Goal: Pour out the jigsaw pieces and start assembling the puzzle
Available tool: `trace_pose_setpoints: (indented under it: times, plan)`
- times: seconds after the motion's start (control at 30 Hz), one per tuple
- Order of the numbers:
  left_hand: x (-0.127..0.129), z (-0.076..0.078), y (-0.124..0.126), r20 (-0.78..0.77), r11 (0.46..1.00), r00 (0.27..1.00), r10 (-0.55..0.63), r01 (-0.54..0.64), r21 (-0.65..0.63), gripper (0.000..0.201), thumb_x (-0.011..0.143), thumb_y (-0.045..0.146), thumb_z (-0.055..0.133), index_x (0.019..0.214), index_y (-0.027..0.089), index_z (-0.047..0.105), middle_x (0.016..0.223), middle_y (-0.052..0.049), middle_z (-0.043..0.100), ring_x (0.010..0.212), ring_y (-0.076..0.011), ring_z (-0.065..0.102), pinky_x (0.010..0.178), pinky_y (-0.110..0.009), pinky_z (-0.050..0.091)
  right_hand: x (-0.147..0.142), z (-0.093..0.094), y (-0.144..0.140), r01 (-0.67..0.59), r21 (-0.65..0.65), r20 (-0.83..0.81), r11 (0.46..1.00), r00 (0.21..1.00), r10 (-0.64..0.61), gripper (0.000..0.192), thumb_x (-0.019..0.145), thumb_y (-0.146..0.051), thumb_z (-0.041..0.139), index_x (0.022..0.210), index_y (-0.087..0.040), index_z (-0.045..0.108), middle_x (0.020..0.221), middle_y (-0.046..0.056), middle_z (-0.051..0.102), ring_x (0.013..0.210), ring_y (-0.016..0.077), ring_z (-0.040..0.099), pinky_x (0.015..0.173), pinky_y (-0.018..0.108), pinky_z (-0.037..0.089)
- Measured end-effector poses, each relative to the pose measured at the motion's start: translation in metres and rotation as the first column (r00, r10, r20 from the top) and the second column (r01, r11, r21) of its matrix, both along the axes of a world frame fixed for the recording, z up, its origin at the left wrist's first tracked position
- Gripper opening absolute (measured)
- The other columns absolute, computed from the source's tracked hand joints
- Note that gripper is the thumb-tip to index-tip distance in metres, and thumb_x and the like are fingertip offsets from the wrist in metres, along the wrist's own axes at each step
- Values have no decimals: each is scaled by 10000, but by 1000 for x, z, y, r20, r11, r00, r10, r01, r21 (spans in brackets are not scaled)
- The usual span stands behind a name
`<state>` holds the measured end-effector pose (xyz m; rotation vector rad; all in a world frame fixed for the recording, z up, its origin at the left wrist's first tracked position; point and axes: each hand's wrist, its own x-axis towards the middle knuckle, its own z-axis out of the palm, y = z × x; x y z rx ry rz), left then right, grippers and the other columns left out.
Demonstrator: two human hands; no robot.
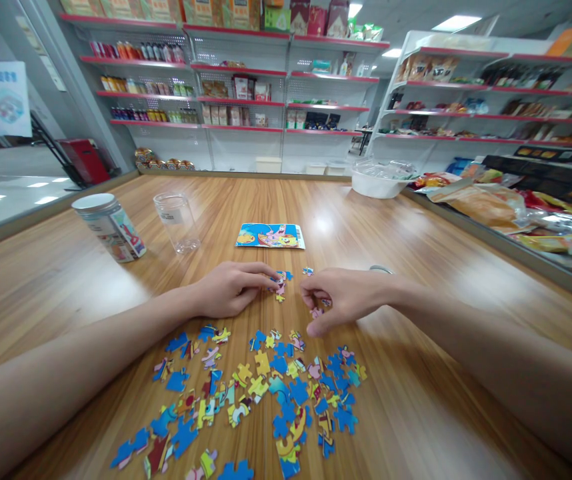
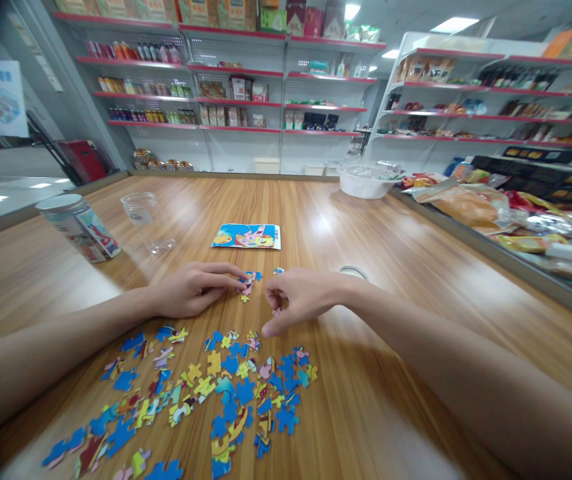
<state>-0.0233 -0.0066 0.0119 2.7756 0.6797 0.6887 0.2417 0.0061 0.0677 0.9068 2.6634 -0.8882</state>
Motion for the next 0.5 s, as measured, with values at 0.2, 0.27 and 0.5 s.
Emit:
trace_pose_setpoints:
  times: [0.2,0.27,0.5]
  plan:
    - [0,0,0,6,1000,1000,-7,7,-1,444,871,17,465,1203,239,660,1266,-52,646,1126,-188,644,960,-364,551,-8,5,-17,17,134,73,991,997,-27,653,517,-668,815,852,-196,513,823,-1,602,663,137,495,561,259,308]
    - [0,0,1,10,1000,1000,-14,14,-3,445,873,17,462,1206,237,657,1268,-53,645,1130,-187,641,961,-362,549,-8,5,-19,19,152,89,988,995,-33,662,500,-654,824,861,-200,506,818,-3,594,648,136,488,554,259,301]
    - [0,-1,1,10,1000,1000,-6,6,4,432,879,30,457,1204,230,660,1260,-61,648,1115,-191,646,944,-360,552,-3,-1,-8,-7,73,32,997,999,4,542,640,-604,790,845,-196,500,830,2,625,700,142,530,589,251,332]
